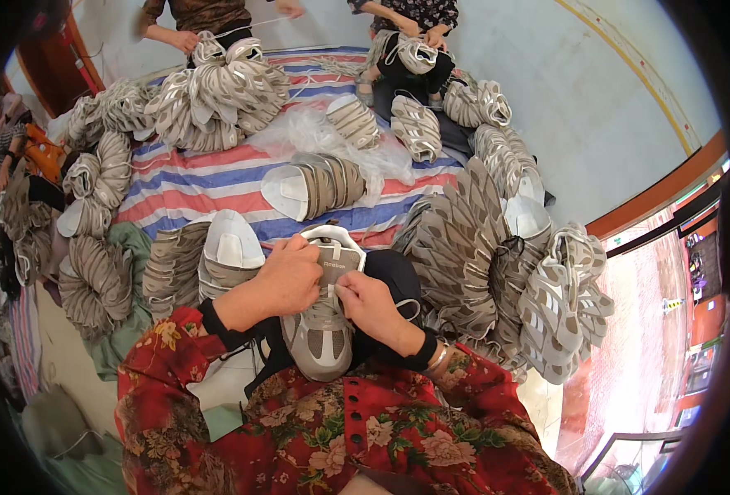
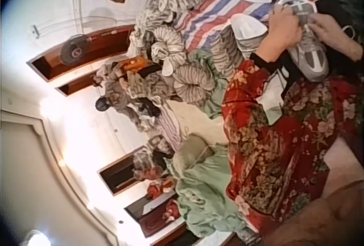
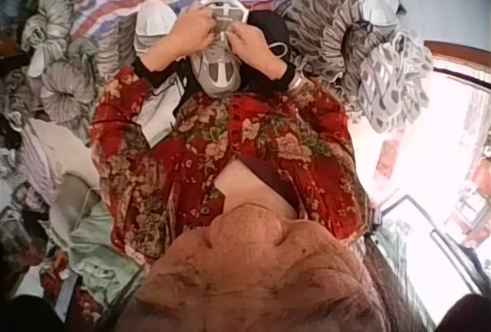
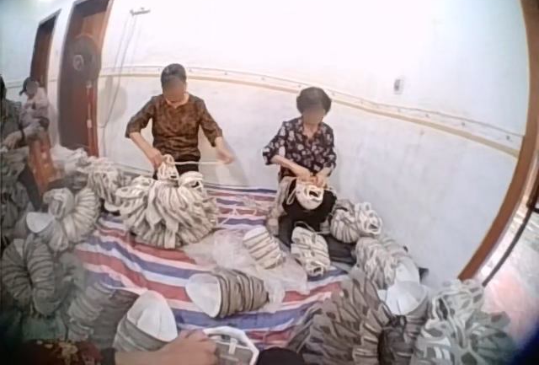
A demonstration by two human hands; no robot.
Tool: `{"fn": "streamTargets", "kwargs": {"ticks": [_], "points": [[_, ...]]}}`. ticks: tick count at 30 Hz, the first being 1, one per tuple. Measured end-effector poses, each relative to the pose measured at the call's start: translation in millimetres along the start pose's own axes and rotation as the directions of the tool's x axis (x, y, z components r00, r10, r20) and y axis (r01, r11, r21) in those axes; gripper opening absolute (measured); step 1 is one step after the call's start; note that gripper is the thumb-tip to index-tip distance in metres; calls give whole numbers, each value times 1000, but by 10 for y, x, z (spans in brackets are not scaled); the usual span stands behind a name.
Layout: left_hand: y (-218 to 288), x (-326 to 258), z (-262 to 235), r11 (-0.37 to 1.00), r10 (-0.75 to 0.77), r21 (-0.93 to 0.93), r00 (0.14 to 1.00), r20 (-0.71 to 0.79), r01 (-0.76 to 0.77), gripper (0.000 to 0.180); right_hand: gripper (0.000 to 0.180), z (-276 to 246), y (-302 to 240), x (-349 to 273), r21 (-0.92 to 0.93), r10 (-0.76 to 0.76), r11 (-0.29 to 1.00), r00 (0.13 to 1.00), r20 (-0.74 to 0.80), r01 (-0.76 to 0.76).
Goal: Lacing and inspecting multiple pairs of sneakers in a factory setting.
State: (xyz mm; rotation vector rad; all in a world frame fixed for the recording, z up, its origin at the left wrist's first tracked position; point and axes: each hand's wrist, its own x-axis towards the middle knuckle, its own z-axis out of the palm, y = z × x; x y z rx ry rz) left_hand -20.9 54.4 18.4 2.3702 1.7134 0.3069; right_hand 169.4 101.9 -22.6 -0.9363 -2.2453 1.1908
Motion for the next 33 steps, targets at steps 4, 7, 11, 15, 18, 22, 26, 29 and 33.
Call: {"fn": "streamTargets", "kwargs": {"ticks": [4,7,11,15,18,22,26,29,33], "points": [[84,41,-79,1000,-9,24,997,80,7,18,18,-133,-181,21,398,264,855,940,217,-332],[210,134,-34,984,71,164,997,19,-73,18,19,-180,-172,126,337,303,854,906,296,-396],[370,174,-69,978,39,203,999,1,-38,18,21,-254,-118,213,300,291,864,887,359,-404],[203,112,-51,981,70,185,993,-96,-51,17,21,-154,-2,121,116,-22,993,997,74,13],[224,158,-47,979,100,188,990,-104,-79,16,20,-269,-78,112,313,135,930,971,198,-193],[260,170,-110,993,-57,-100,998,-6,56,13,18,-287,20,122,452,249,785,884,395,-423],[163,127,-87,978,-98,-188,995,-9,94,17,12,-300,0,125,286,11,958,998,57,-27],[276,80,-349,991,-91,-104,990,-111,80,19,11,-509,-38,173,-71,-304,941,738,-603,330],[368,-33,-340,979,-195,70,980,25,193,22,24,-539,-25,-125,-384,-302,879,953,13,283]]}}
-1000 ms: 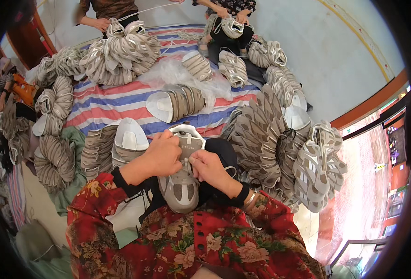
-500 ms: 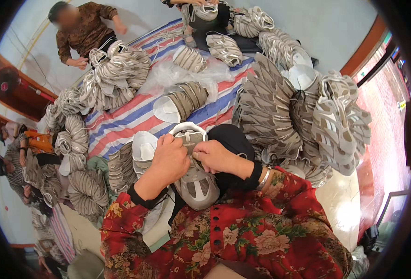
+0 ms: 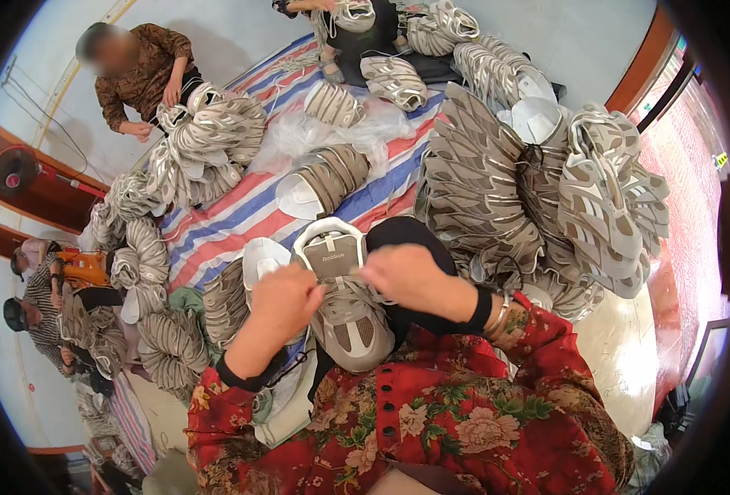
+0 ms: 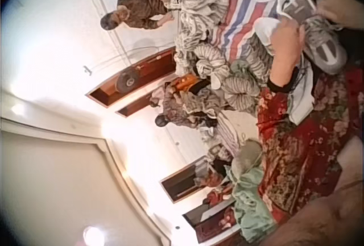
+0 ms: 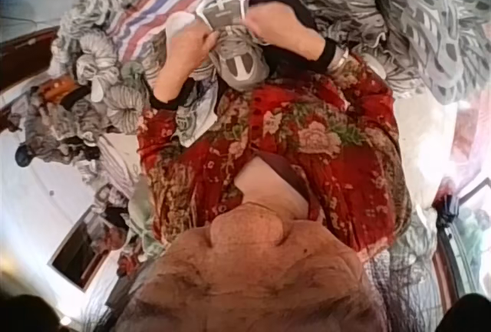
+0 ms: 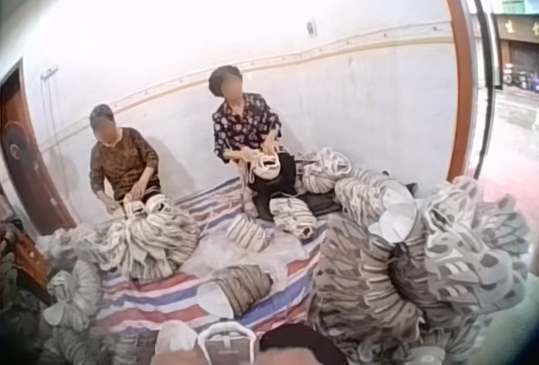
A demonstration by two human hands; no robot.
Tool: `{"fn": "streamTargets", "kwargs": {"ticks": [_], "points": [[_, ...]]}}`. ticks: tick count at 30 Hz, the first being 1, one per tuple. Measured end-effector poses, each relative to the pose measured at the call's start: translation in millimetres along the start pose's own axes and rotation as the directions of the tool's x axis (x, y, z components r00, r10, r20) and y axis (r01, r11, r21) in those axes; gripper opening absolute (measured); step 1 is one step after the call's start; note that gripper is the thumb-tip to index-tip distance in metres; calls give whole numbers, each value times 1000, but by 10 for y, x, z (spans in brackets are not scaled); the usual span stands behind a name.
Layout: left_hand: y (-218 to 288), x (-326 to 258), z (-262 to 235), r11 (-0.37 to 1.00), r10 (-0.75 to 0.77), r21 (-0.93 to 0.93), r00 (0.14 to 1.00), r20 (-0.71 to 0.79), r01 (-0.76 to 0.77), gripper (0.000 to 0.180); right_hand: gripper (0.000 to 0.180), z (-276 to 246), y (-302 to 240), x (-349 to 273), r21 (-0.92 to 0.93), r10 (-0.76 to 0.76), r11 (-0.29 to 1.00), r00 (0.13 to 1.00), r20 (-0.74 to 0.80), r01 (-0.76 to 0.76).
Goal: Lacing and inspecting multiple pairs of sneakers in a factory setting.
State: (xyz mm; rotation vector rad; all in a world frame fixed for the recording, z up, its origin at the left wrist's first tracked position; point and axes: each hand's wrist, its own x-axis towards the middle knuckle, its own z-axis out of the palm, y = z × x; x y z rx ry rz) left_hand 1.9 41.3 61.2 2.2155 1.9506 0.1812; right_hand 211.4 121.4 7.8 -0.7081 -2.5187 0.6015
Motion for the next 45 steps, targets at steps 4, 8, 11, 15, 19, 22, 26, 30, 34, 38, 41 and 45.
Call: {"fn": "streamTargets", "kwargs": {"ticks": [4,8,11,15,19,22,26,30,34,38,41,45], "points": [[24,-49,129,986,-137,105,987,85,128,30,32,205,-191,-50,10,175,984,977,121,-178],[-91,-93,80,990,-85,-97,988,132,98,29,25,364,-81,-45,360,176,923,981,-83,-135],[-288,-139,14,309,-224,-818,874,432,484,31,16,329,52,-86,798,323,297,842,432,-524],[-450,-332,-30,-210,-259,-977,966,21,-35,28,14,-199,55,-173,468,147,739,795,589,-484],[-389,-341,-46,-144,-347,-983,936,-61,-117,32,23,-386,295,-295,528,3,841,977,215,-119],[-211,-133,31,-232,-350,-966,936,-24,-111,32,27,-389,210,-11,817,14,570,995,95,-86],[-140,192,204,-392,-352,-913,935,36,-113,31,26,33,-71,323,967,84,-23,964,254,-253],[-1177,39,559,-120,-566,-992,823,50,-23,26,28,56,303,139,956,385,-179,877,286,-233],[-3279,-1473,538,419,-831,-908,399,-388,-10,26,32,-629,1456,-705,999,693,-39,720,4,33],[-2687,-1303,117,-125,-937,-989,335,93,-75,33,28,-952,1356,-1006,995,786,8,615,56,-102],[-1798,-795,177,83,-827,-987,563,11,141,34,20,-720,835,-528,837,722,277,677,142,-471],[-332,-310,-2,853,-49,-501,936,-349,-143,12,9,-345,230,-181,459,186,876,982,-46,-144]]}}
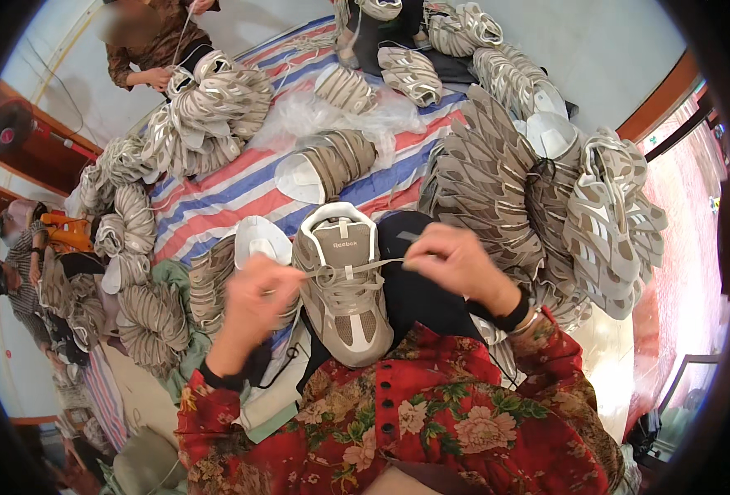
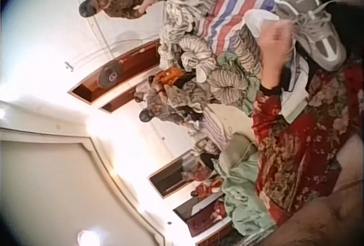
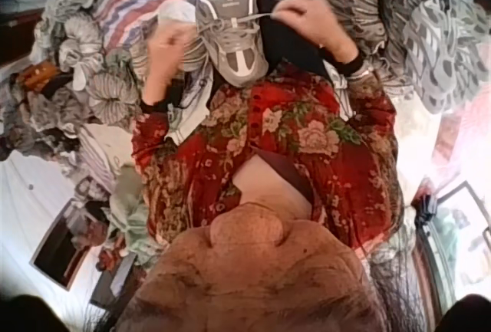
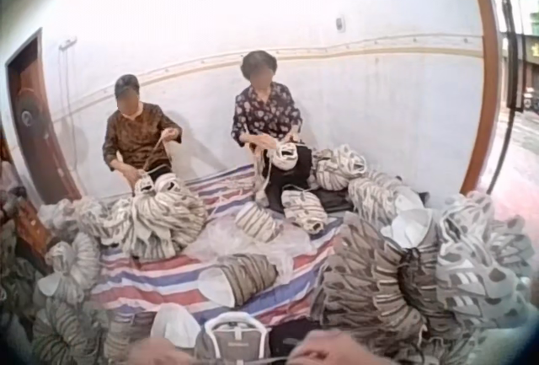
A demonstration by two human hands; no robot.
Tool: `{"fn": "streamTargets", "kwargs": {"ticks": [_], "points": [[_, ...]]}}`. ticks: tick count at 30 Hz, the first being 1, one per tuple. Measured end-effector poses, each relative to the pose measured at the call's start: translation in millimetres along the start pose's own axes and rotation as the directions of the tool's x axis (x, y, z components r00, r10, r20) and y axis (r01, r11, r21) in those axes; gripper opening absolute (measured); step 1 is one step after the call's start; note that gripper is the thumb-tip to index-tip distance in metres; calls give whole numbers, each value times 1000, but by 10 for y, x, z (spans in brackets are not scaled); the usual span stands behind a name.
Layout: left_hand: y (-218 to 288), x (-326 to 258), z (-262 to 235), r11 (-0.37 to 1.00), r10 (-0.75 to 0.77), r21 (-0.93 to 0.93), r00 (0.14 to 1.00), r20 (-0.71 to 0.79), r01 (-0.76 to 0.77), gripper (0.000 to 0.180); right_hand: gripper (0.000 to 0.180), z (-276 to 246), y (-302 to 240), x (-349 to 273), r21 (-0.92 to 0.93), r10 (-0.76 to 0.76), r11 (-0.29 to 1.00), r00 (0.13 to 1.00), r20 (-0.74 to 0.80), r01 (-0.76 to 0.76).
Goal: Lacing and inspecting multiple pairs of sneakers in a factory setting.
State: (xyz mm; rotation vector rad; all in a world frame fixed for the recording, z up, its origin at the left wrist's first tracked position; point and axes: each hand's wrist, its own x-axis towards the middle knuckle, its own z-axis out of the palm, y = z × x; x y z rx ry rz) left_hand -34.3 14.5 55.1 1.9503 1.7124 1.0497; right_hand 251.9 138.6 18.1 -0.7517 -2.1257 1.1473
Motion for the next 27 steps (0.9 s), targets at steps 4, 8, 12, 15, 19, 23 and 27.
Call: {"fn": "streamTargets", "kwargs": {"ticks": [4,8,12,15,19,23,27], "points": [[323,54,250,877,179,397,951,252,-270,24,14,377,-209,3,-201,-175,961,981,81,188],[143,47,307,789,195,520,936,293,-327,22,11,599,-28,-140,-355,-217,892,953,210,281],[99,32,275,751,174,575,937,303,-326,19,9,564,-62,-216,-331,-210,896,939,271,296],[37,1,183,723,126,609,928,350,-327,19,11,498,-21,-153,-195,-205,958,977,51,211],[-6,-39,106,733,86,643,967,240,-225,17,21,387,120,33,-116,-88,992,962,-257,60],[2,54,308,884,162,463,973,-163,-69,13,30,510,154,50,-229,-71,971,997,-30,62],[-211,153,656,963,164,263,913,-374,-65,9,20,534,-12,73,-185,73,980,997,15,-69]]}}
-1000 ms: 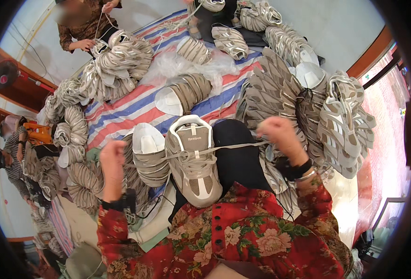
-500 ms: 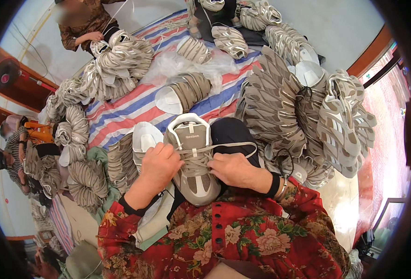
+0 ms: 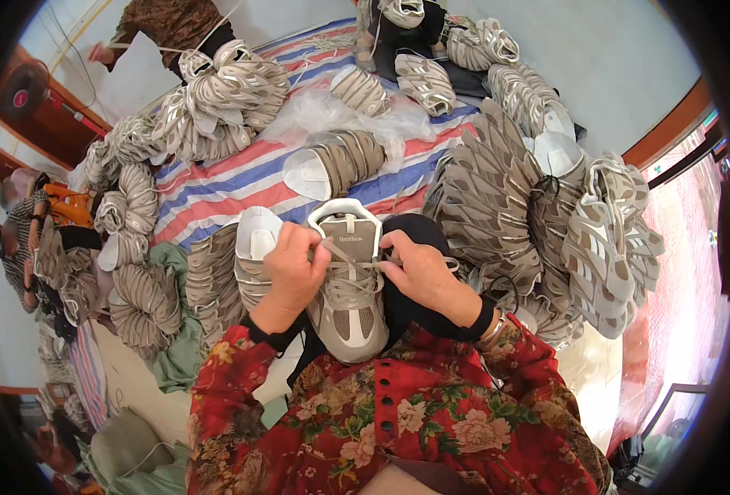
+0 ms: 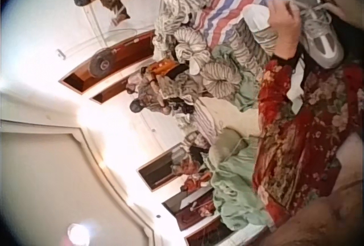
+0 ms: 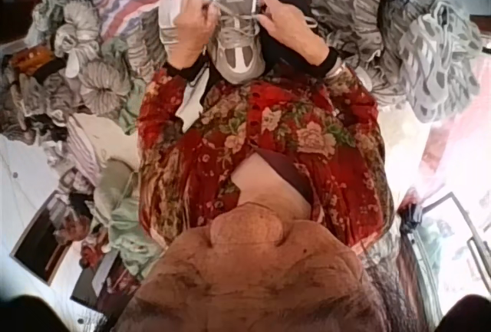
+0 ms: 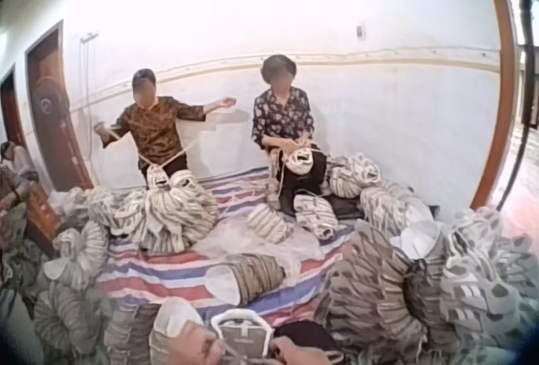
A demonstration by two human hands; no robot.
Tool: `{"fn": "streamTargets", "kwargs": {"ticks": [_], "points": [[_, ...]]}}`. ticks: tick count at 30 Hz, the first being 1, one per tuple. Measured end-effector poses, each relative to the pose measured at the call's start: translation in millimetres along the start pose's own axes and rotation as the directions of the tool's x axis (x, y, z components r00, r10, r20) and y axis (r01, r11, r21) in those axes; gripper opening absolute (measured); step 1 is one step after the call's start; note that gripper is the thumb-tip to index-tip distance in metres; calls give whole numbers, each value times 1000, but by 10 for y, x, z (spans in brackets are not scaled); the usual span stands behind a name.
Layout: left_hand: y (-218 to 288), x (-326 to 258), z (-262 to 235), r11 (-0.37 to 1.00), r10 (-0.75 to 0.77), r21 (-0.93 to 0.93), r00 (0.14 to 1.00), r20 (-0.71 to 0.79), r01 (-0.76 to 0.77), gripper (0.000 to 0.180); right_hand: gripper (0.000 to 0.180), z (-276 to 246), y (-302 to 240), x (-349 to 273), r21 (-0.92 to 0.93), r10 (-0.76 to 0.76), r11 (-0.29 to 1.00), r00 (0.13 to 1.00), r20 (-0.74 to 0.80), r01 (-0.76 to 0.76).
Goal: Lacing and inspecting multiple pairs of sneakers in a factory setting.
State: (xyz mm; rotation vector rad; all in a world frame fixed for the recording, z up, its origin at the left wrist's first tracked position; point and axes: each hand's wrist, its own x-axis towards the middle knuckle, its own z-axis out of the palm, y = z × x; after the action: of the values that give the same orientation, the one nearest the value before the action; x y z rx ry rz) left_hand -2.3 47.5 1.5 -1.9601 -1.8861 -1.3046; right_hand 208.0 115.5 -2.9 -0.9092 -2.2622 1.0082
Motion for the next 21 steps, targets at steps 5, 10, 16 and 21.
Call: {"fn": "streamTargets", "kwargs": {"ticks": [5,10,16,21], "points": [[-75,-131,208,995,-81,-62,996,-44,78,6,13,-119,220,70,437,189,860,961,204,-262],[-68,-317,117,990,-6,-143,1000,-29,2,23,7,-374,589,56,827,460,319,839,291,-462],[-50,-728,-91,977,-186,-94,981,56,191,34,6,-684,1216,-154,942,637,-79,710,301,-327],[-131,-899,-187,859,-451,-152,863,228,489,11,16,-447,545,-143,108,180,982,922,-344,-152]]}}
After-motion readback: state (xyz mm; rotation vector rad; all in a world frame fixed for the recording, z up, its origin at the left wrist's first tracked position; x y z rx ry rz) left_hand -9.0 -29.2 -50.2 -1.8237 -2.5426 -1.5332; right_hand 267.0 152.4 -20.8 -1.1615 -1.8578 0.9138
